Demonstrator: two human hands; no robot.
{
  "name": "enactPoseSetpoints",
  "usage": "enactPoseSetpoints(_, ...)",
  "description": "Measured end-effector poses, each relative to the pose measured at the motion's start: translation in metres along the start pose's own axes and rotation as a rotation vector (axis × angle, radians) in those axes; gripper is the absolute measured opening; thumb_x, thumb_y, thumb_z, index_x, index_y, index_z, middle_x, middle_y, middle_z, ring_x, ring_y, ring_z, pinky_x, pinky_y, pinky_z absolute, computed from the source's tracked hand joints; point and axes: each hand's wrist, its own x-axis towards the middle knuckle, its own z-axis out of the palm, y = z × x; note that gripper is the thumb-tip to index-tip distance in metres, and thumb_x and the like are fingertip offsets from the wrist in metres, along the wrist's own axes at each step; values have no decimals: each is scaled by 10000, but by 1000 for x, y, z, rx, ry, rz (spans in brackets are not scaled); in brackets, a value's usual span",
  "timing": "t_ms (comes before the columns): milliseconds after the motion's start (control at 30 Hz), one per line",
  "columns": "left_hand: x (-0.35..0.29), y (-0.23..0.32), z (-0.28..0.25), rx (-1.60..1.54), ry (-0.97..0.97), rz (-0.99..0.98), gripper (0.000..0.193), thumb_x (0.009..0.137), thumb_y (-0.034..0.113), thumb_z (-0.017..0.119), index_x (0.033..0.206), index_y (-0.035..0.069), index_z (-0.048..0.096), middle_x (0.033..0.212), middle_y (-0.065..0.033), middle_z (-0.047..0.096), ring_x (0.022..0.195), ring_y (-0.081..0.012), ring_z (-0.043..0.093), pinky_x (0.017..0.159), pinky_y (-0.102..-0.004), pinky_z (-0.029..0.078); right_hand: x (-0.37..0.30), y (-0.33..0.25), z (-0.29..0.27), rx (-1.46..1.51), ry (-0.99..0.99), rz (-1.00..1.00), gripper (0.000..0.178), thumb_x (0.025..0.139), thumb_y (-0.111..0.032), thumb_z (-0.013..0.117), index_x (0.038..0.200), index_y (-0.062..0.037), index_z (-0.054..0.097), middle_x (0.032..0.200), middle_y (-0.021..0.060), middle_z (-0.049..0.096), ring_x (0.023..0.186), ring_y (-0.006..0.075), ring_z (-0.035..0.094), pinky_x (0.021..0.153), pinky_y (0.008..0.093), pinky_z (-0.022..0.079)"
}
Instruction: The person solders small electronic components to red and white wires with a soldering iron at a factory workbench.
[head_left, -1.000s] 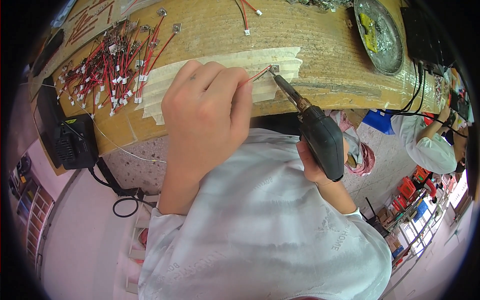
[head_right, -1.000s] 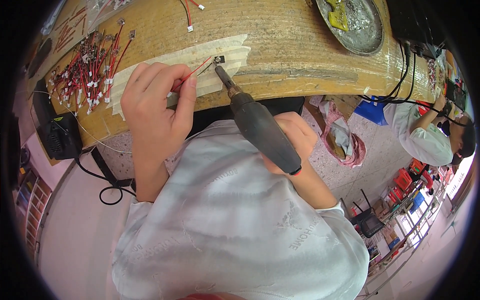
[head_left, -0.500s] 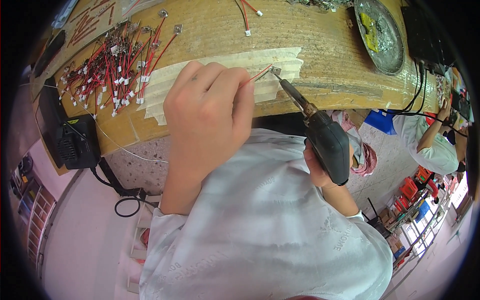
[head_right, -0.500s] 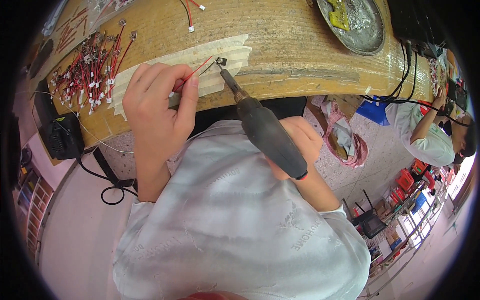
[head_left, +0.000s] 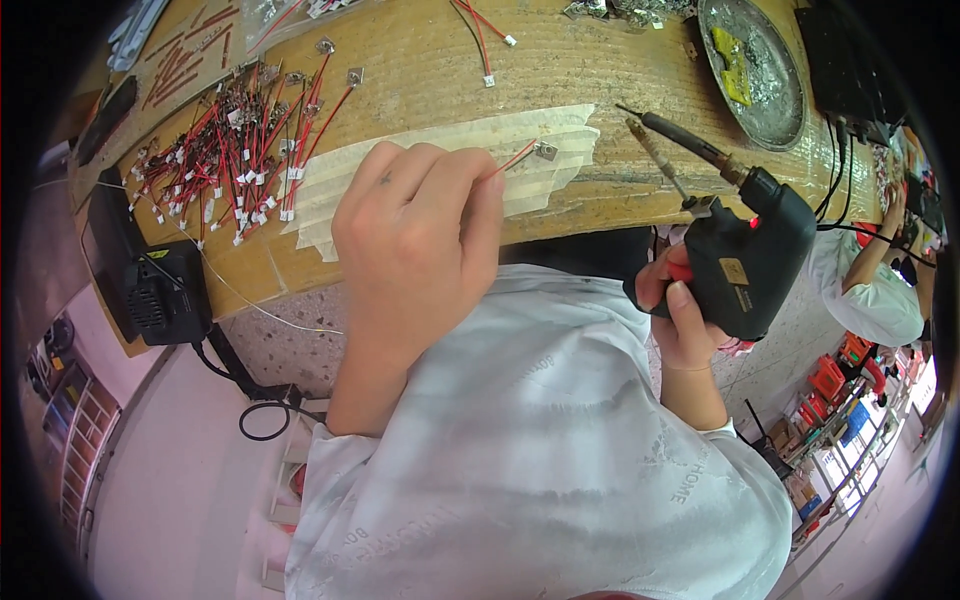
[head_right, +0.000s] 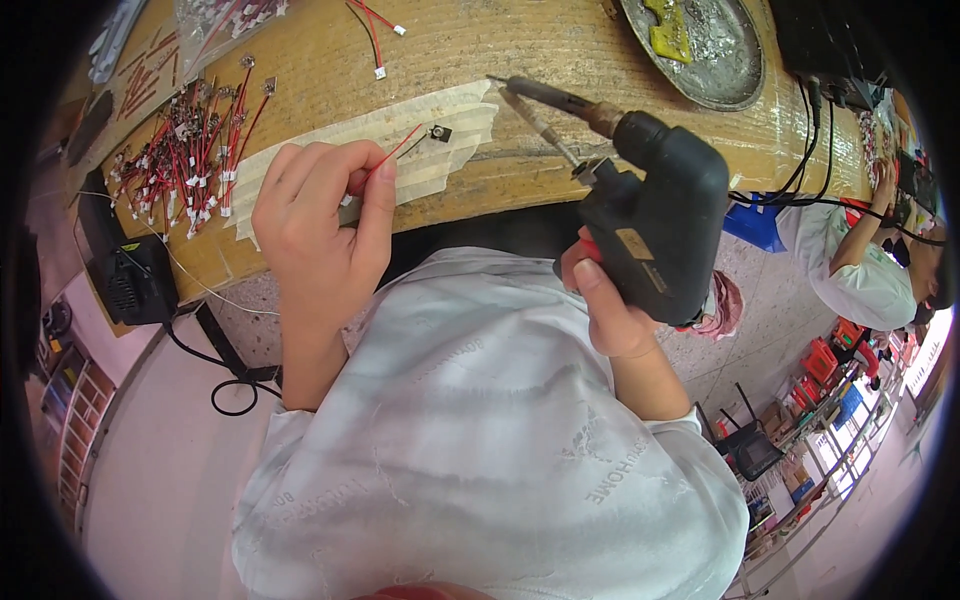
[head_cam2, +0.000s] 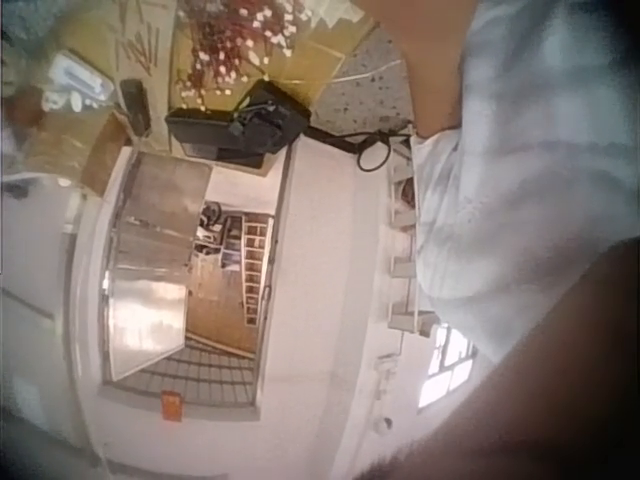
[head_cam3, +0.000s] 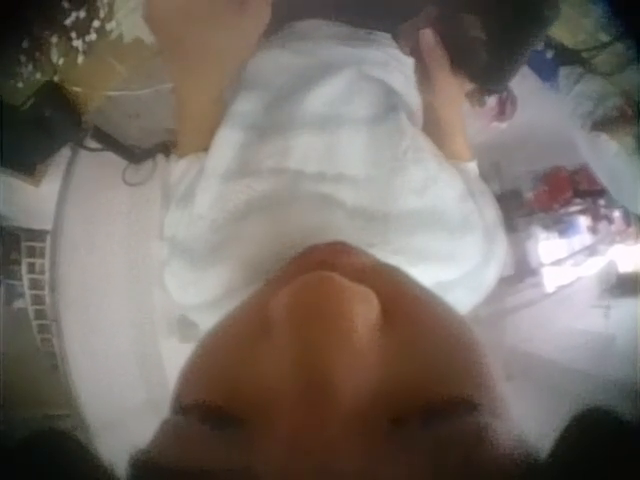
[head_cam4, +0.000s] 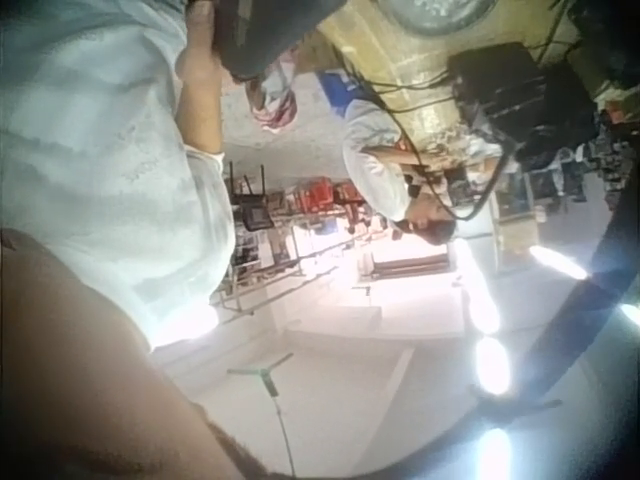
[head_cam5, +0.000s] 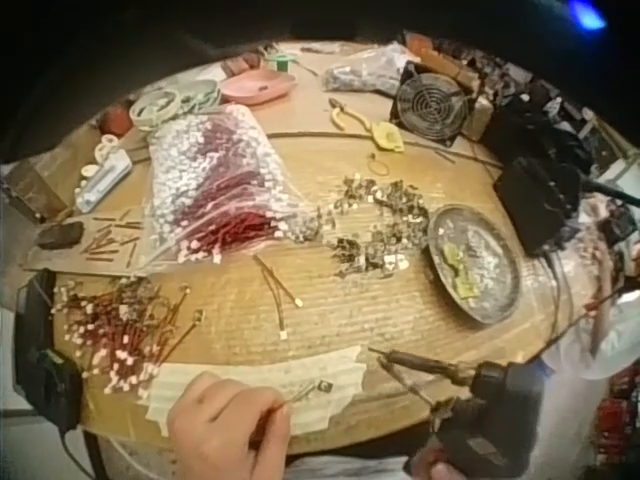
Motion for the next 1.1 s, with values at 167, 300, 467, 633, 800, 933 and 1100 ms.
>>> enactPoseSetpoints(167,-1,0,3,-3,30,9,80,784,42,735,825,60,668,737,-59,634,664,-270,558,592,-367,445,5,-8,2,-10,2,37,338,905,-98,633,1195,38,523,912,116,566,676,183,548,609,349,466)
enactPoseSetpoints(300,0,1,0,-20,37,6,78,791,24,733,835,45,672,740,-67,634,648,-262,555,589,-359,441,4,-7,-1,-87,-46,43,352,903,-105,636,1200,38,513,896,113,561,671,186,543,613,347,467)
enactPoseSetpoints(467,-1,6,-3,-127,76,-39,89,790,-3,744,841,21,675,728,-82,619,633,-248,564,579,-343,438,3,-5,0,-85,1,43,351,898,-120,645,1185,37,519,870,106,553,661,184,532,610,342,467)
enactPoseSetpoints(633,-2,7,-3,-143,120,-39,96,789,-21,752,840,7,675,733,-93,621,632,-238,580,580,-334,453,0,-5,2,-9,38,22,320,902,-89,637,1183,30,543,892,109,567,664,184,536,607,341,468)
enactPoseSetpoints(800,-3,5,-1,-146,150,0,111,782,-35,760,854,6,685,740,-94,626,644,-233,590,579,-321,463,-6,2,-7,-5,9,-30,294,904,-55,633,1183,21,577,932,114,590,668,183,545,606,343,471)
enactPoseSetpoints(933,-4,6,-3,-146,164,15,105,795,-30,765,868,3,698,757,-92,641,657,-213,603,588,-302,474,-7,-1,-7,-14,32,-65,298,898,-41,641,1185,21,594,939,112,606,665,185,554,602,341,474)
enactPoseSetpoints(1100,-2,13,-19,-115,181,-25,74,830,-14,757,877,-9,701,785,-93,658,679,-192,612,615,-283,484,-9,7,-16,24,11,-156,313,886,85,635,1196,74,593,930,112,638,702,174,587,611,312,506)
